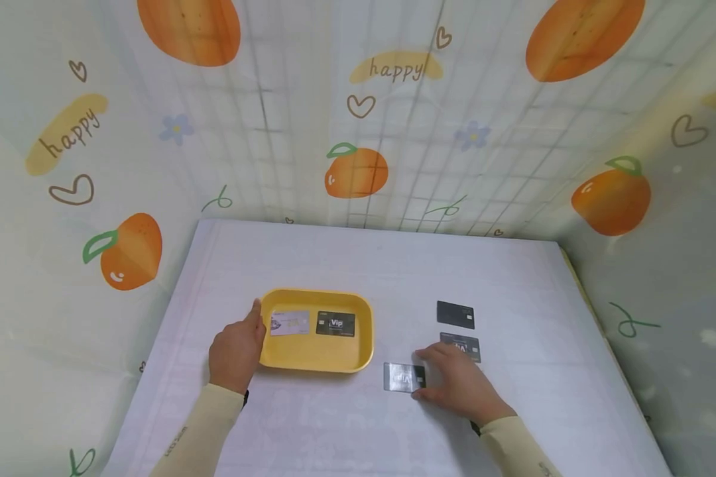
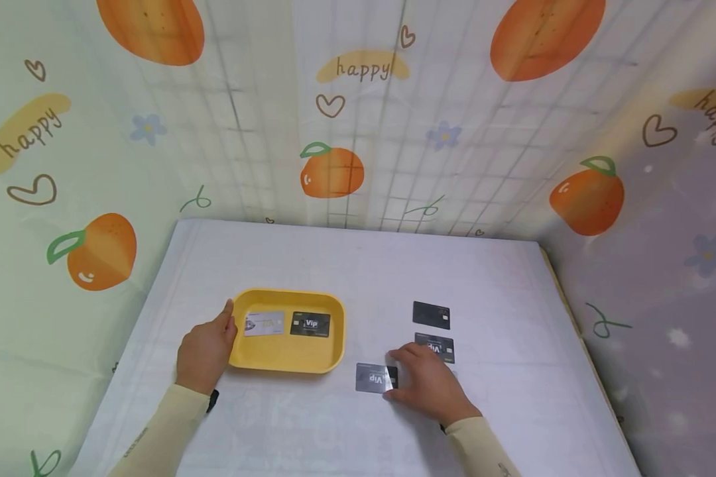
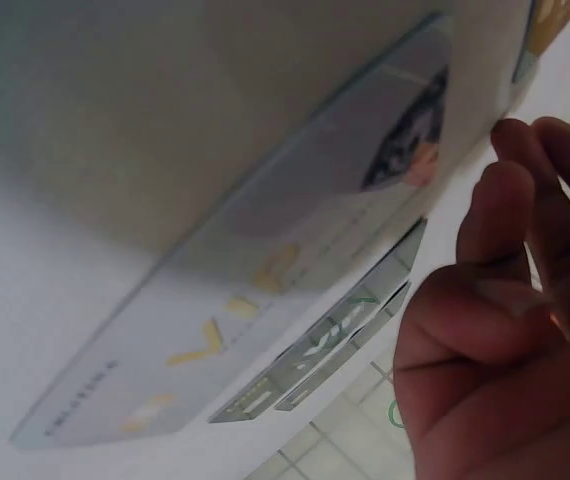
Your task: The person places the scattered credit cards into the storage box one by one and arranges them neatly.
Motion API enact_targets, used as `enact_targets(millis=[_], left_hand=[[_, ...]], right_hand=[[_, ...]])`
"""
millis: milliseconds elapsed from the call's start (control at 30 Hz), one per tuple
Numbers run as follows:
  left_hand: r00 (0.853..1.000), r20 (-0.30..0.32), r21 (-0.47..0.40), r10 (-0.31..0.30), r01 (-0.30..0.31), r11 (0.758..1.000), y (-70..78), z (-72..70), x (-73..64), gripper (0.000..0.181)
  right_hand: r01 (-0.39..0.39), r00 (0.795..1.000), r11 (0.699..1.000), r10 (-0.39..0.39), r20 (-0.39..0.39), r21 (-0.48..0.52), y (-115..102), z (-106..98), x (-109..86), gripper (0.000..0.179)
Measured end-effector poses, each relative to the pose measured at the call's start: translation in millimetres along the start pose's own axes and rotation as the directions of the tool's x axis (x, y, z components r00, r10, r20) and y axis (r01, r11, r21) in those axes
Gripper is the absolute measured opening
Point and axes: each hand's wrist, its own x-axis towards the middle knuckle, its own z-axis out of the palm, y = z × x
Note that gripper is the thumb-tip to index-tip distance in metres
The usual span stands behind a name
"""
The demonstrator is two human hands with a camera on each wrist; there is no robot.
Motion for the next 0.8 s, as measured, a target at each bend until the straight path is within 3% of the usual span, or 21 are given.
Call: enact_targets(millis=[200, 500, 800], left_hand=[[1.0, 0.009, 0.001, -0.017, 0.017, 1.0, 3.1, -1.5, 1.3, 0.05], [1.0, -0.007, 0.019, 0.008, -0.008, 1.0, -3.0, -1.8, -4.5, 0.049], [0.999, -0.035, 0.003, 0.034, -0.034, 0.999, -2.8, 4.2, -1.8, 0.05]], right_hand=[[0.024, 1.0, 1.0, -0.024, -0.019, -0.009, 0.2, -0.6, 3.0, 0.076], [-0.073, 0.997, 0.995, 0.072, 0.016, 0.073, -10.1, 7.1, -0.6, 0.074], [-0.056, 0.998, 0.996, 0.057, -0.02, 0.074, -7.7, 5.1, -0.2, 0.069]])
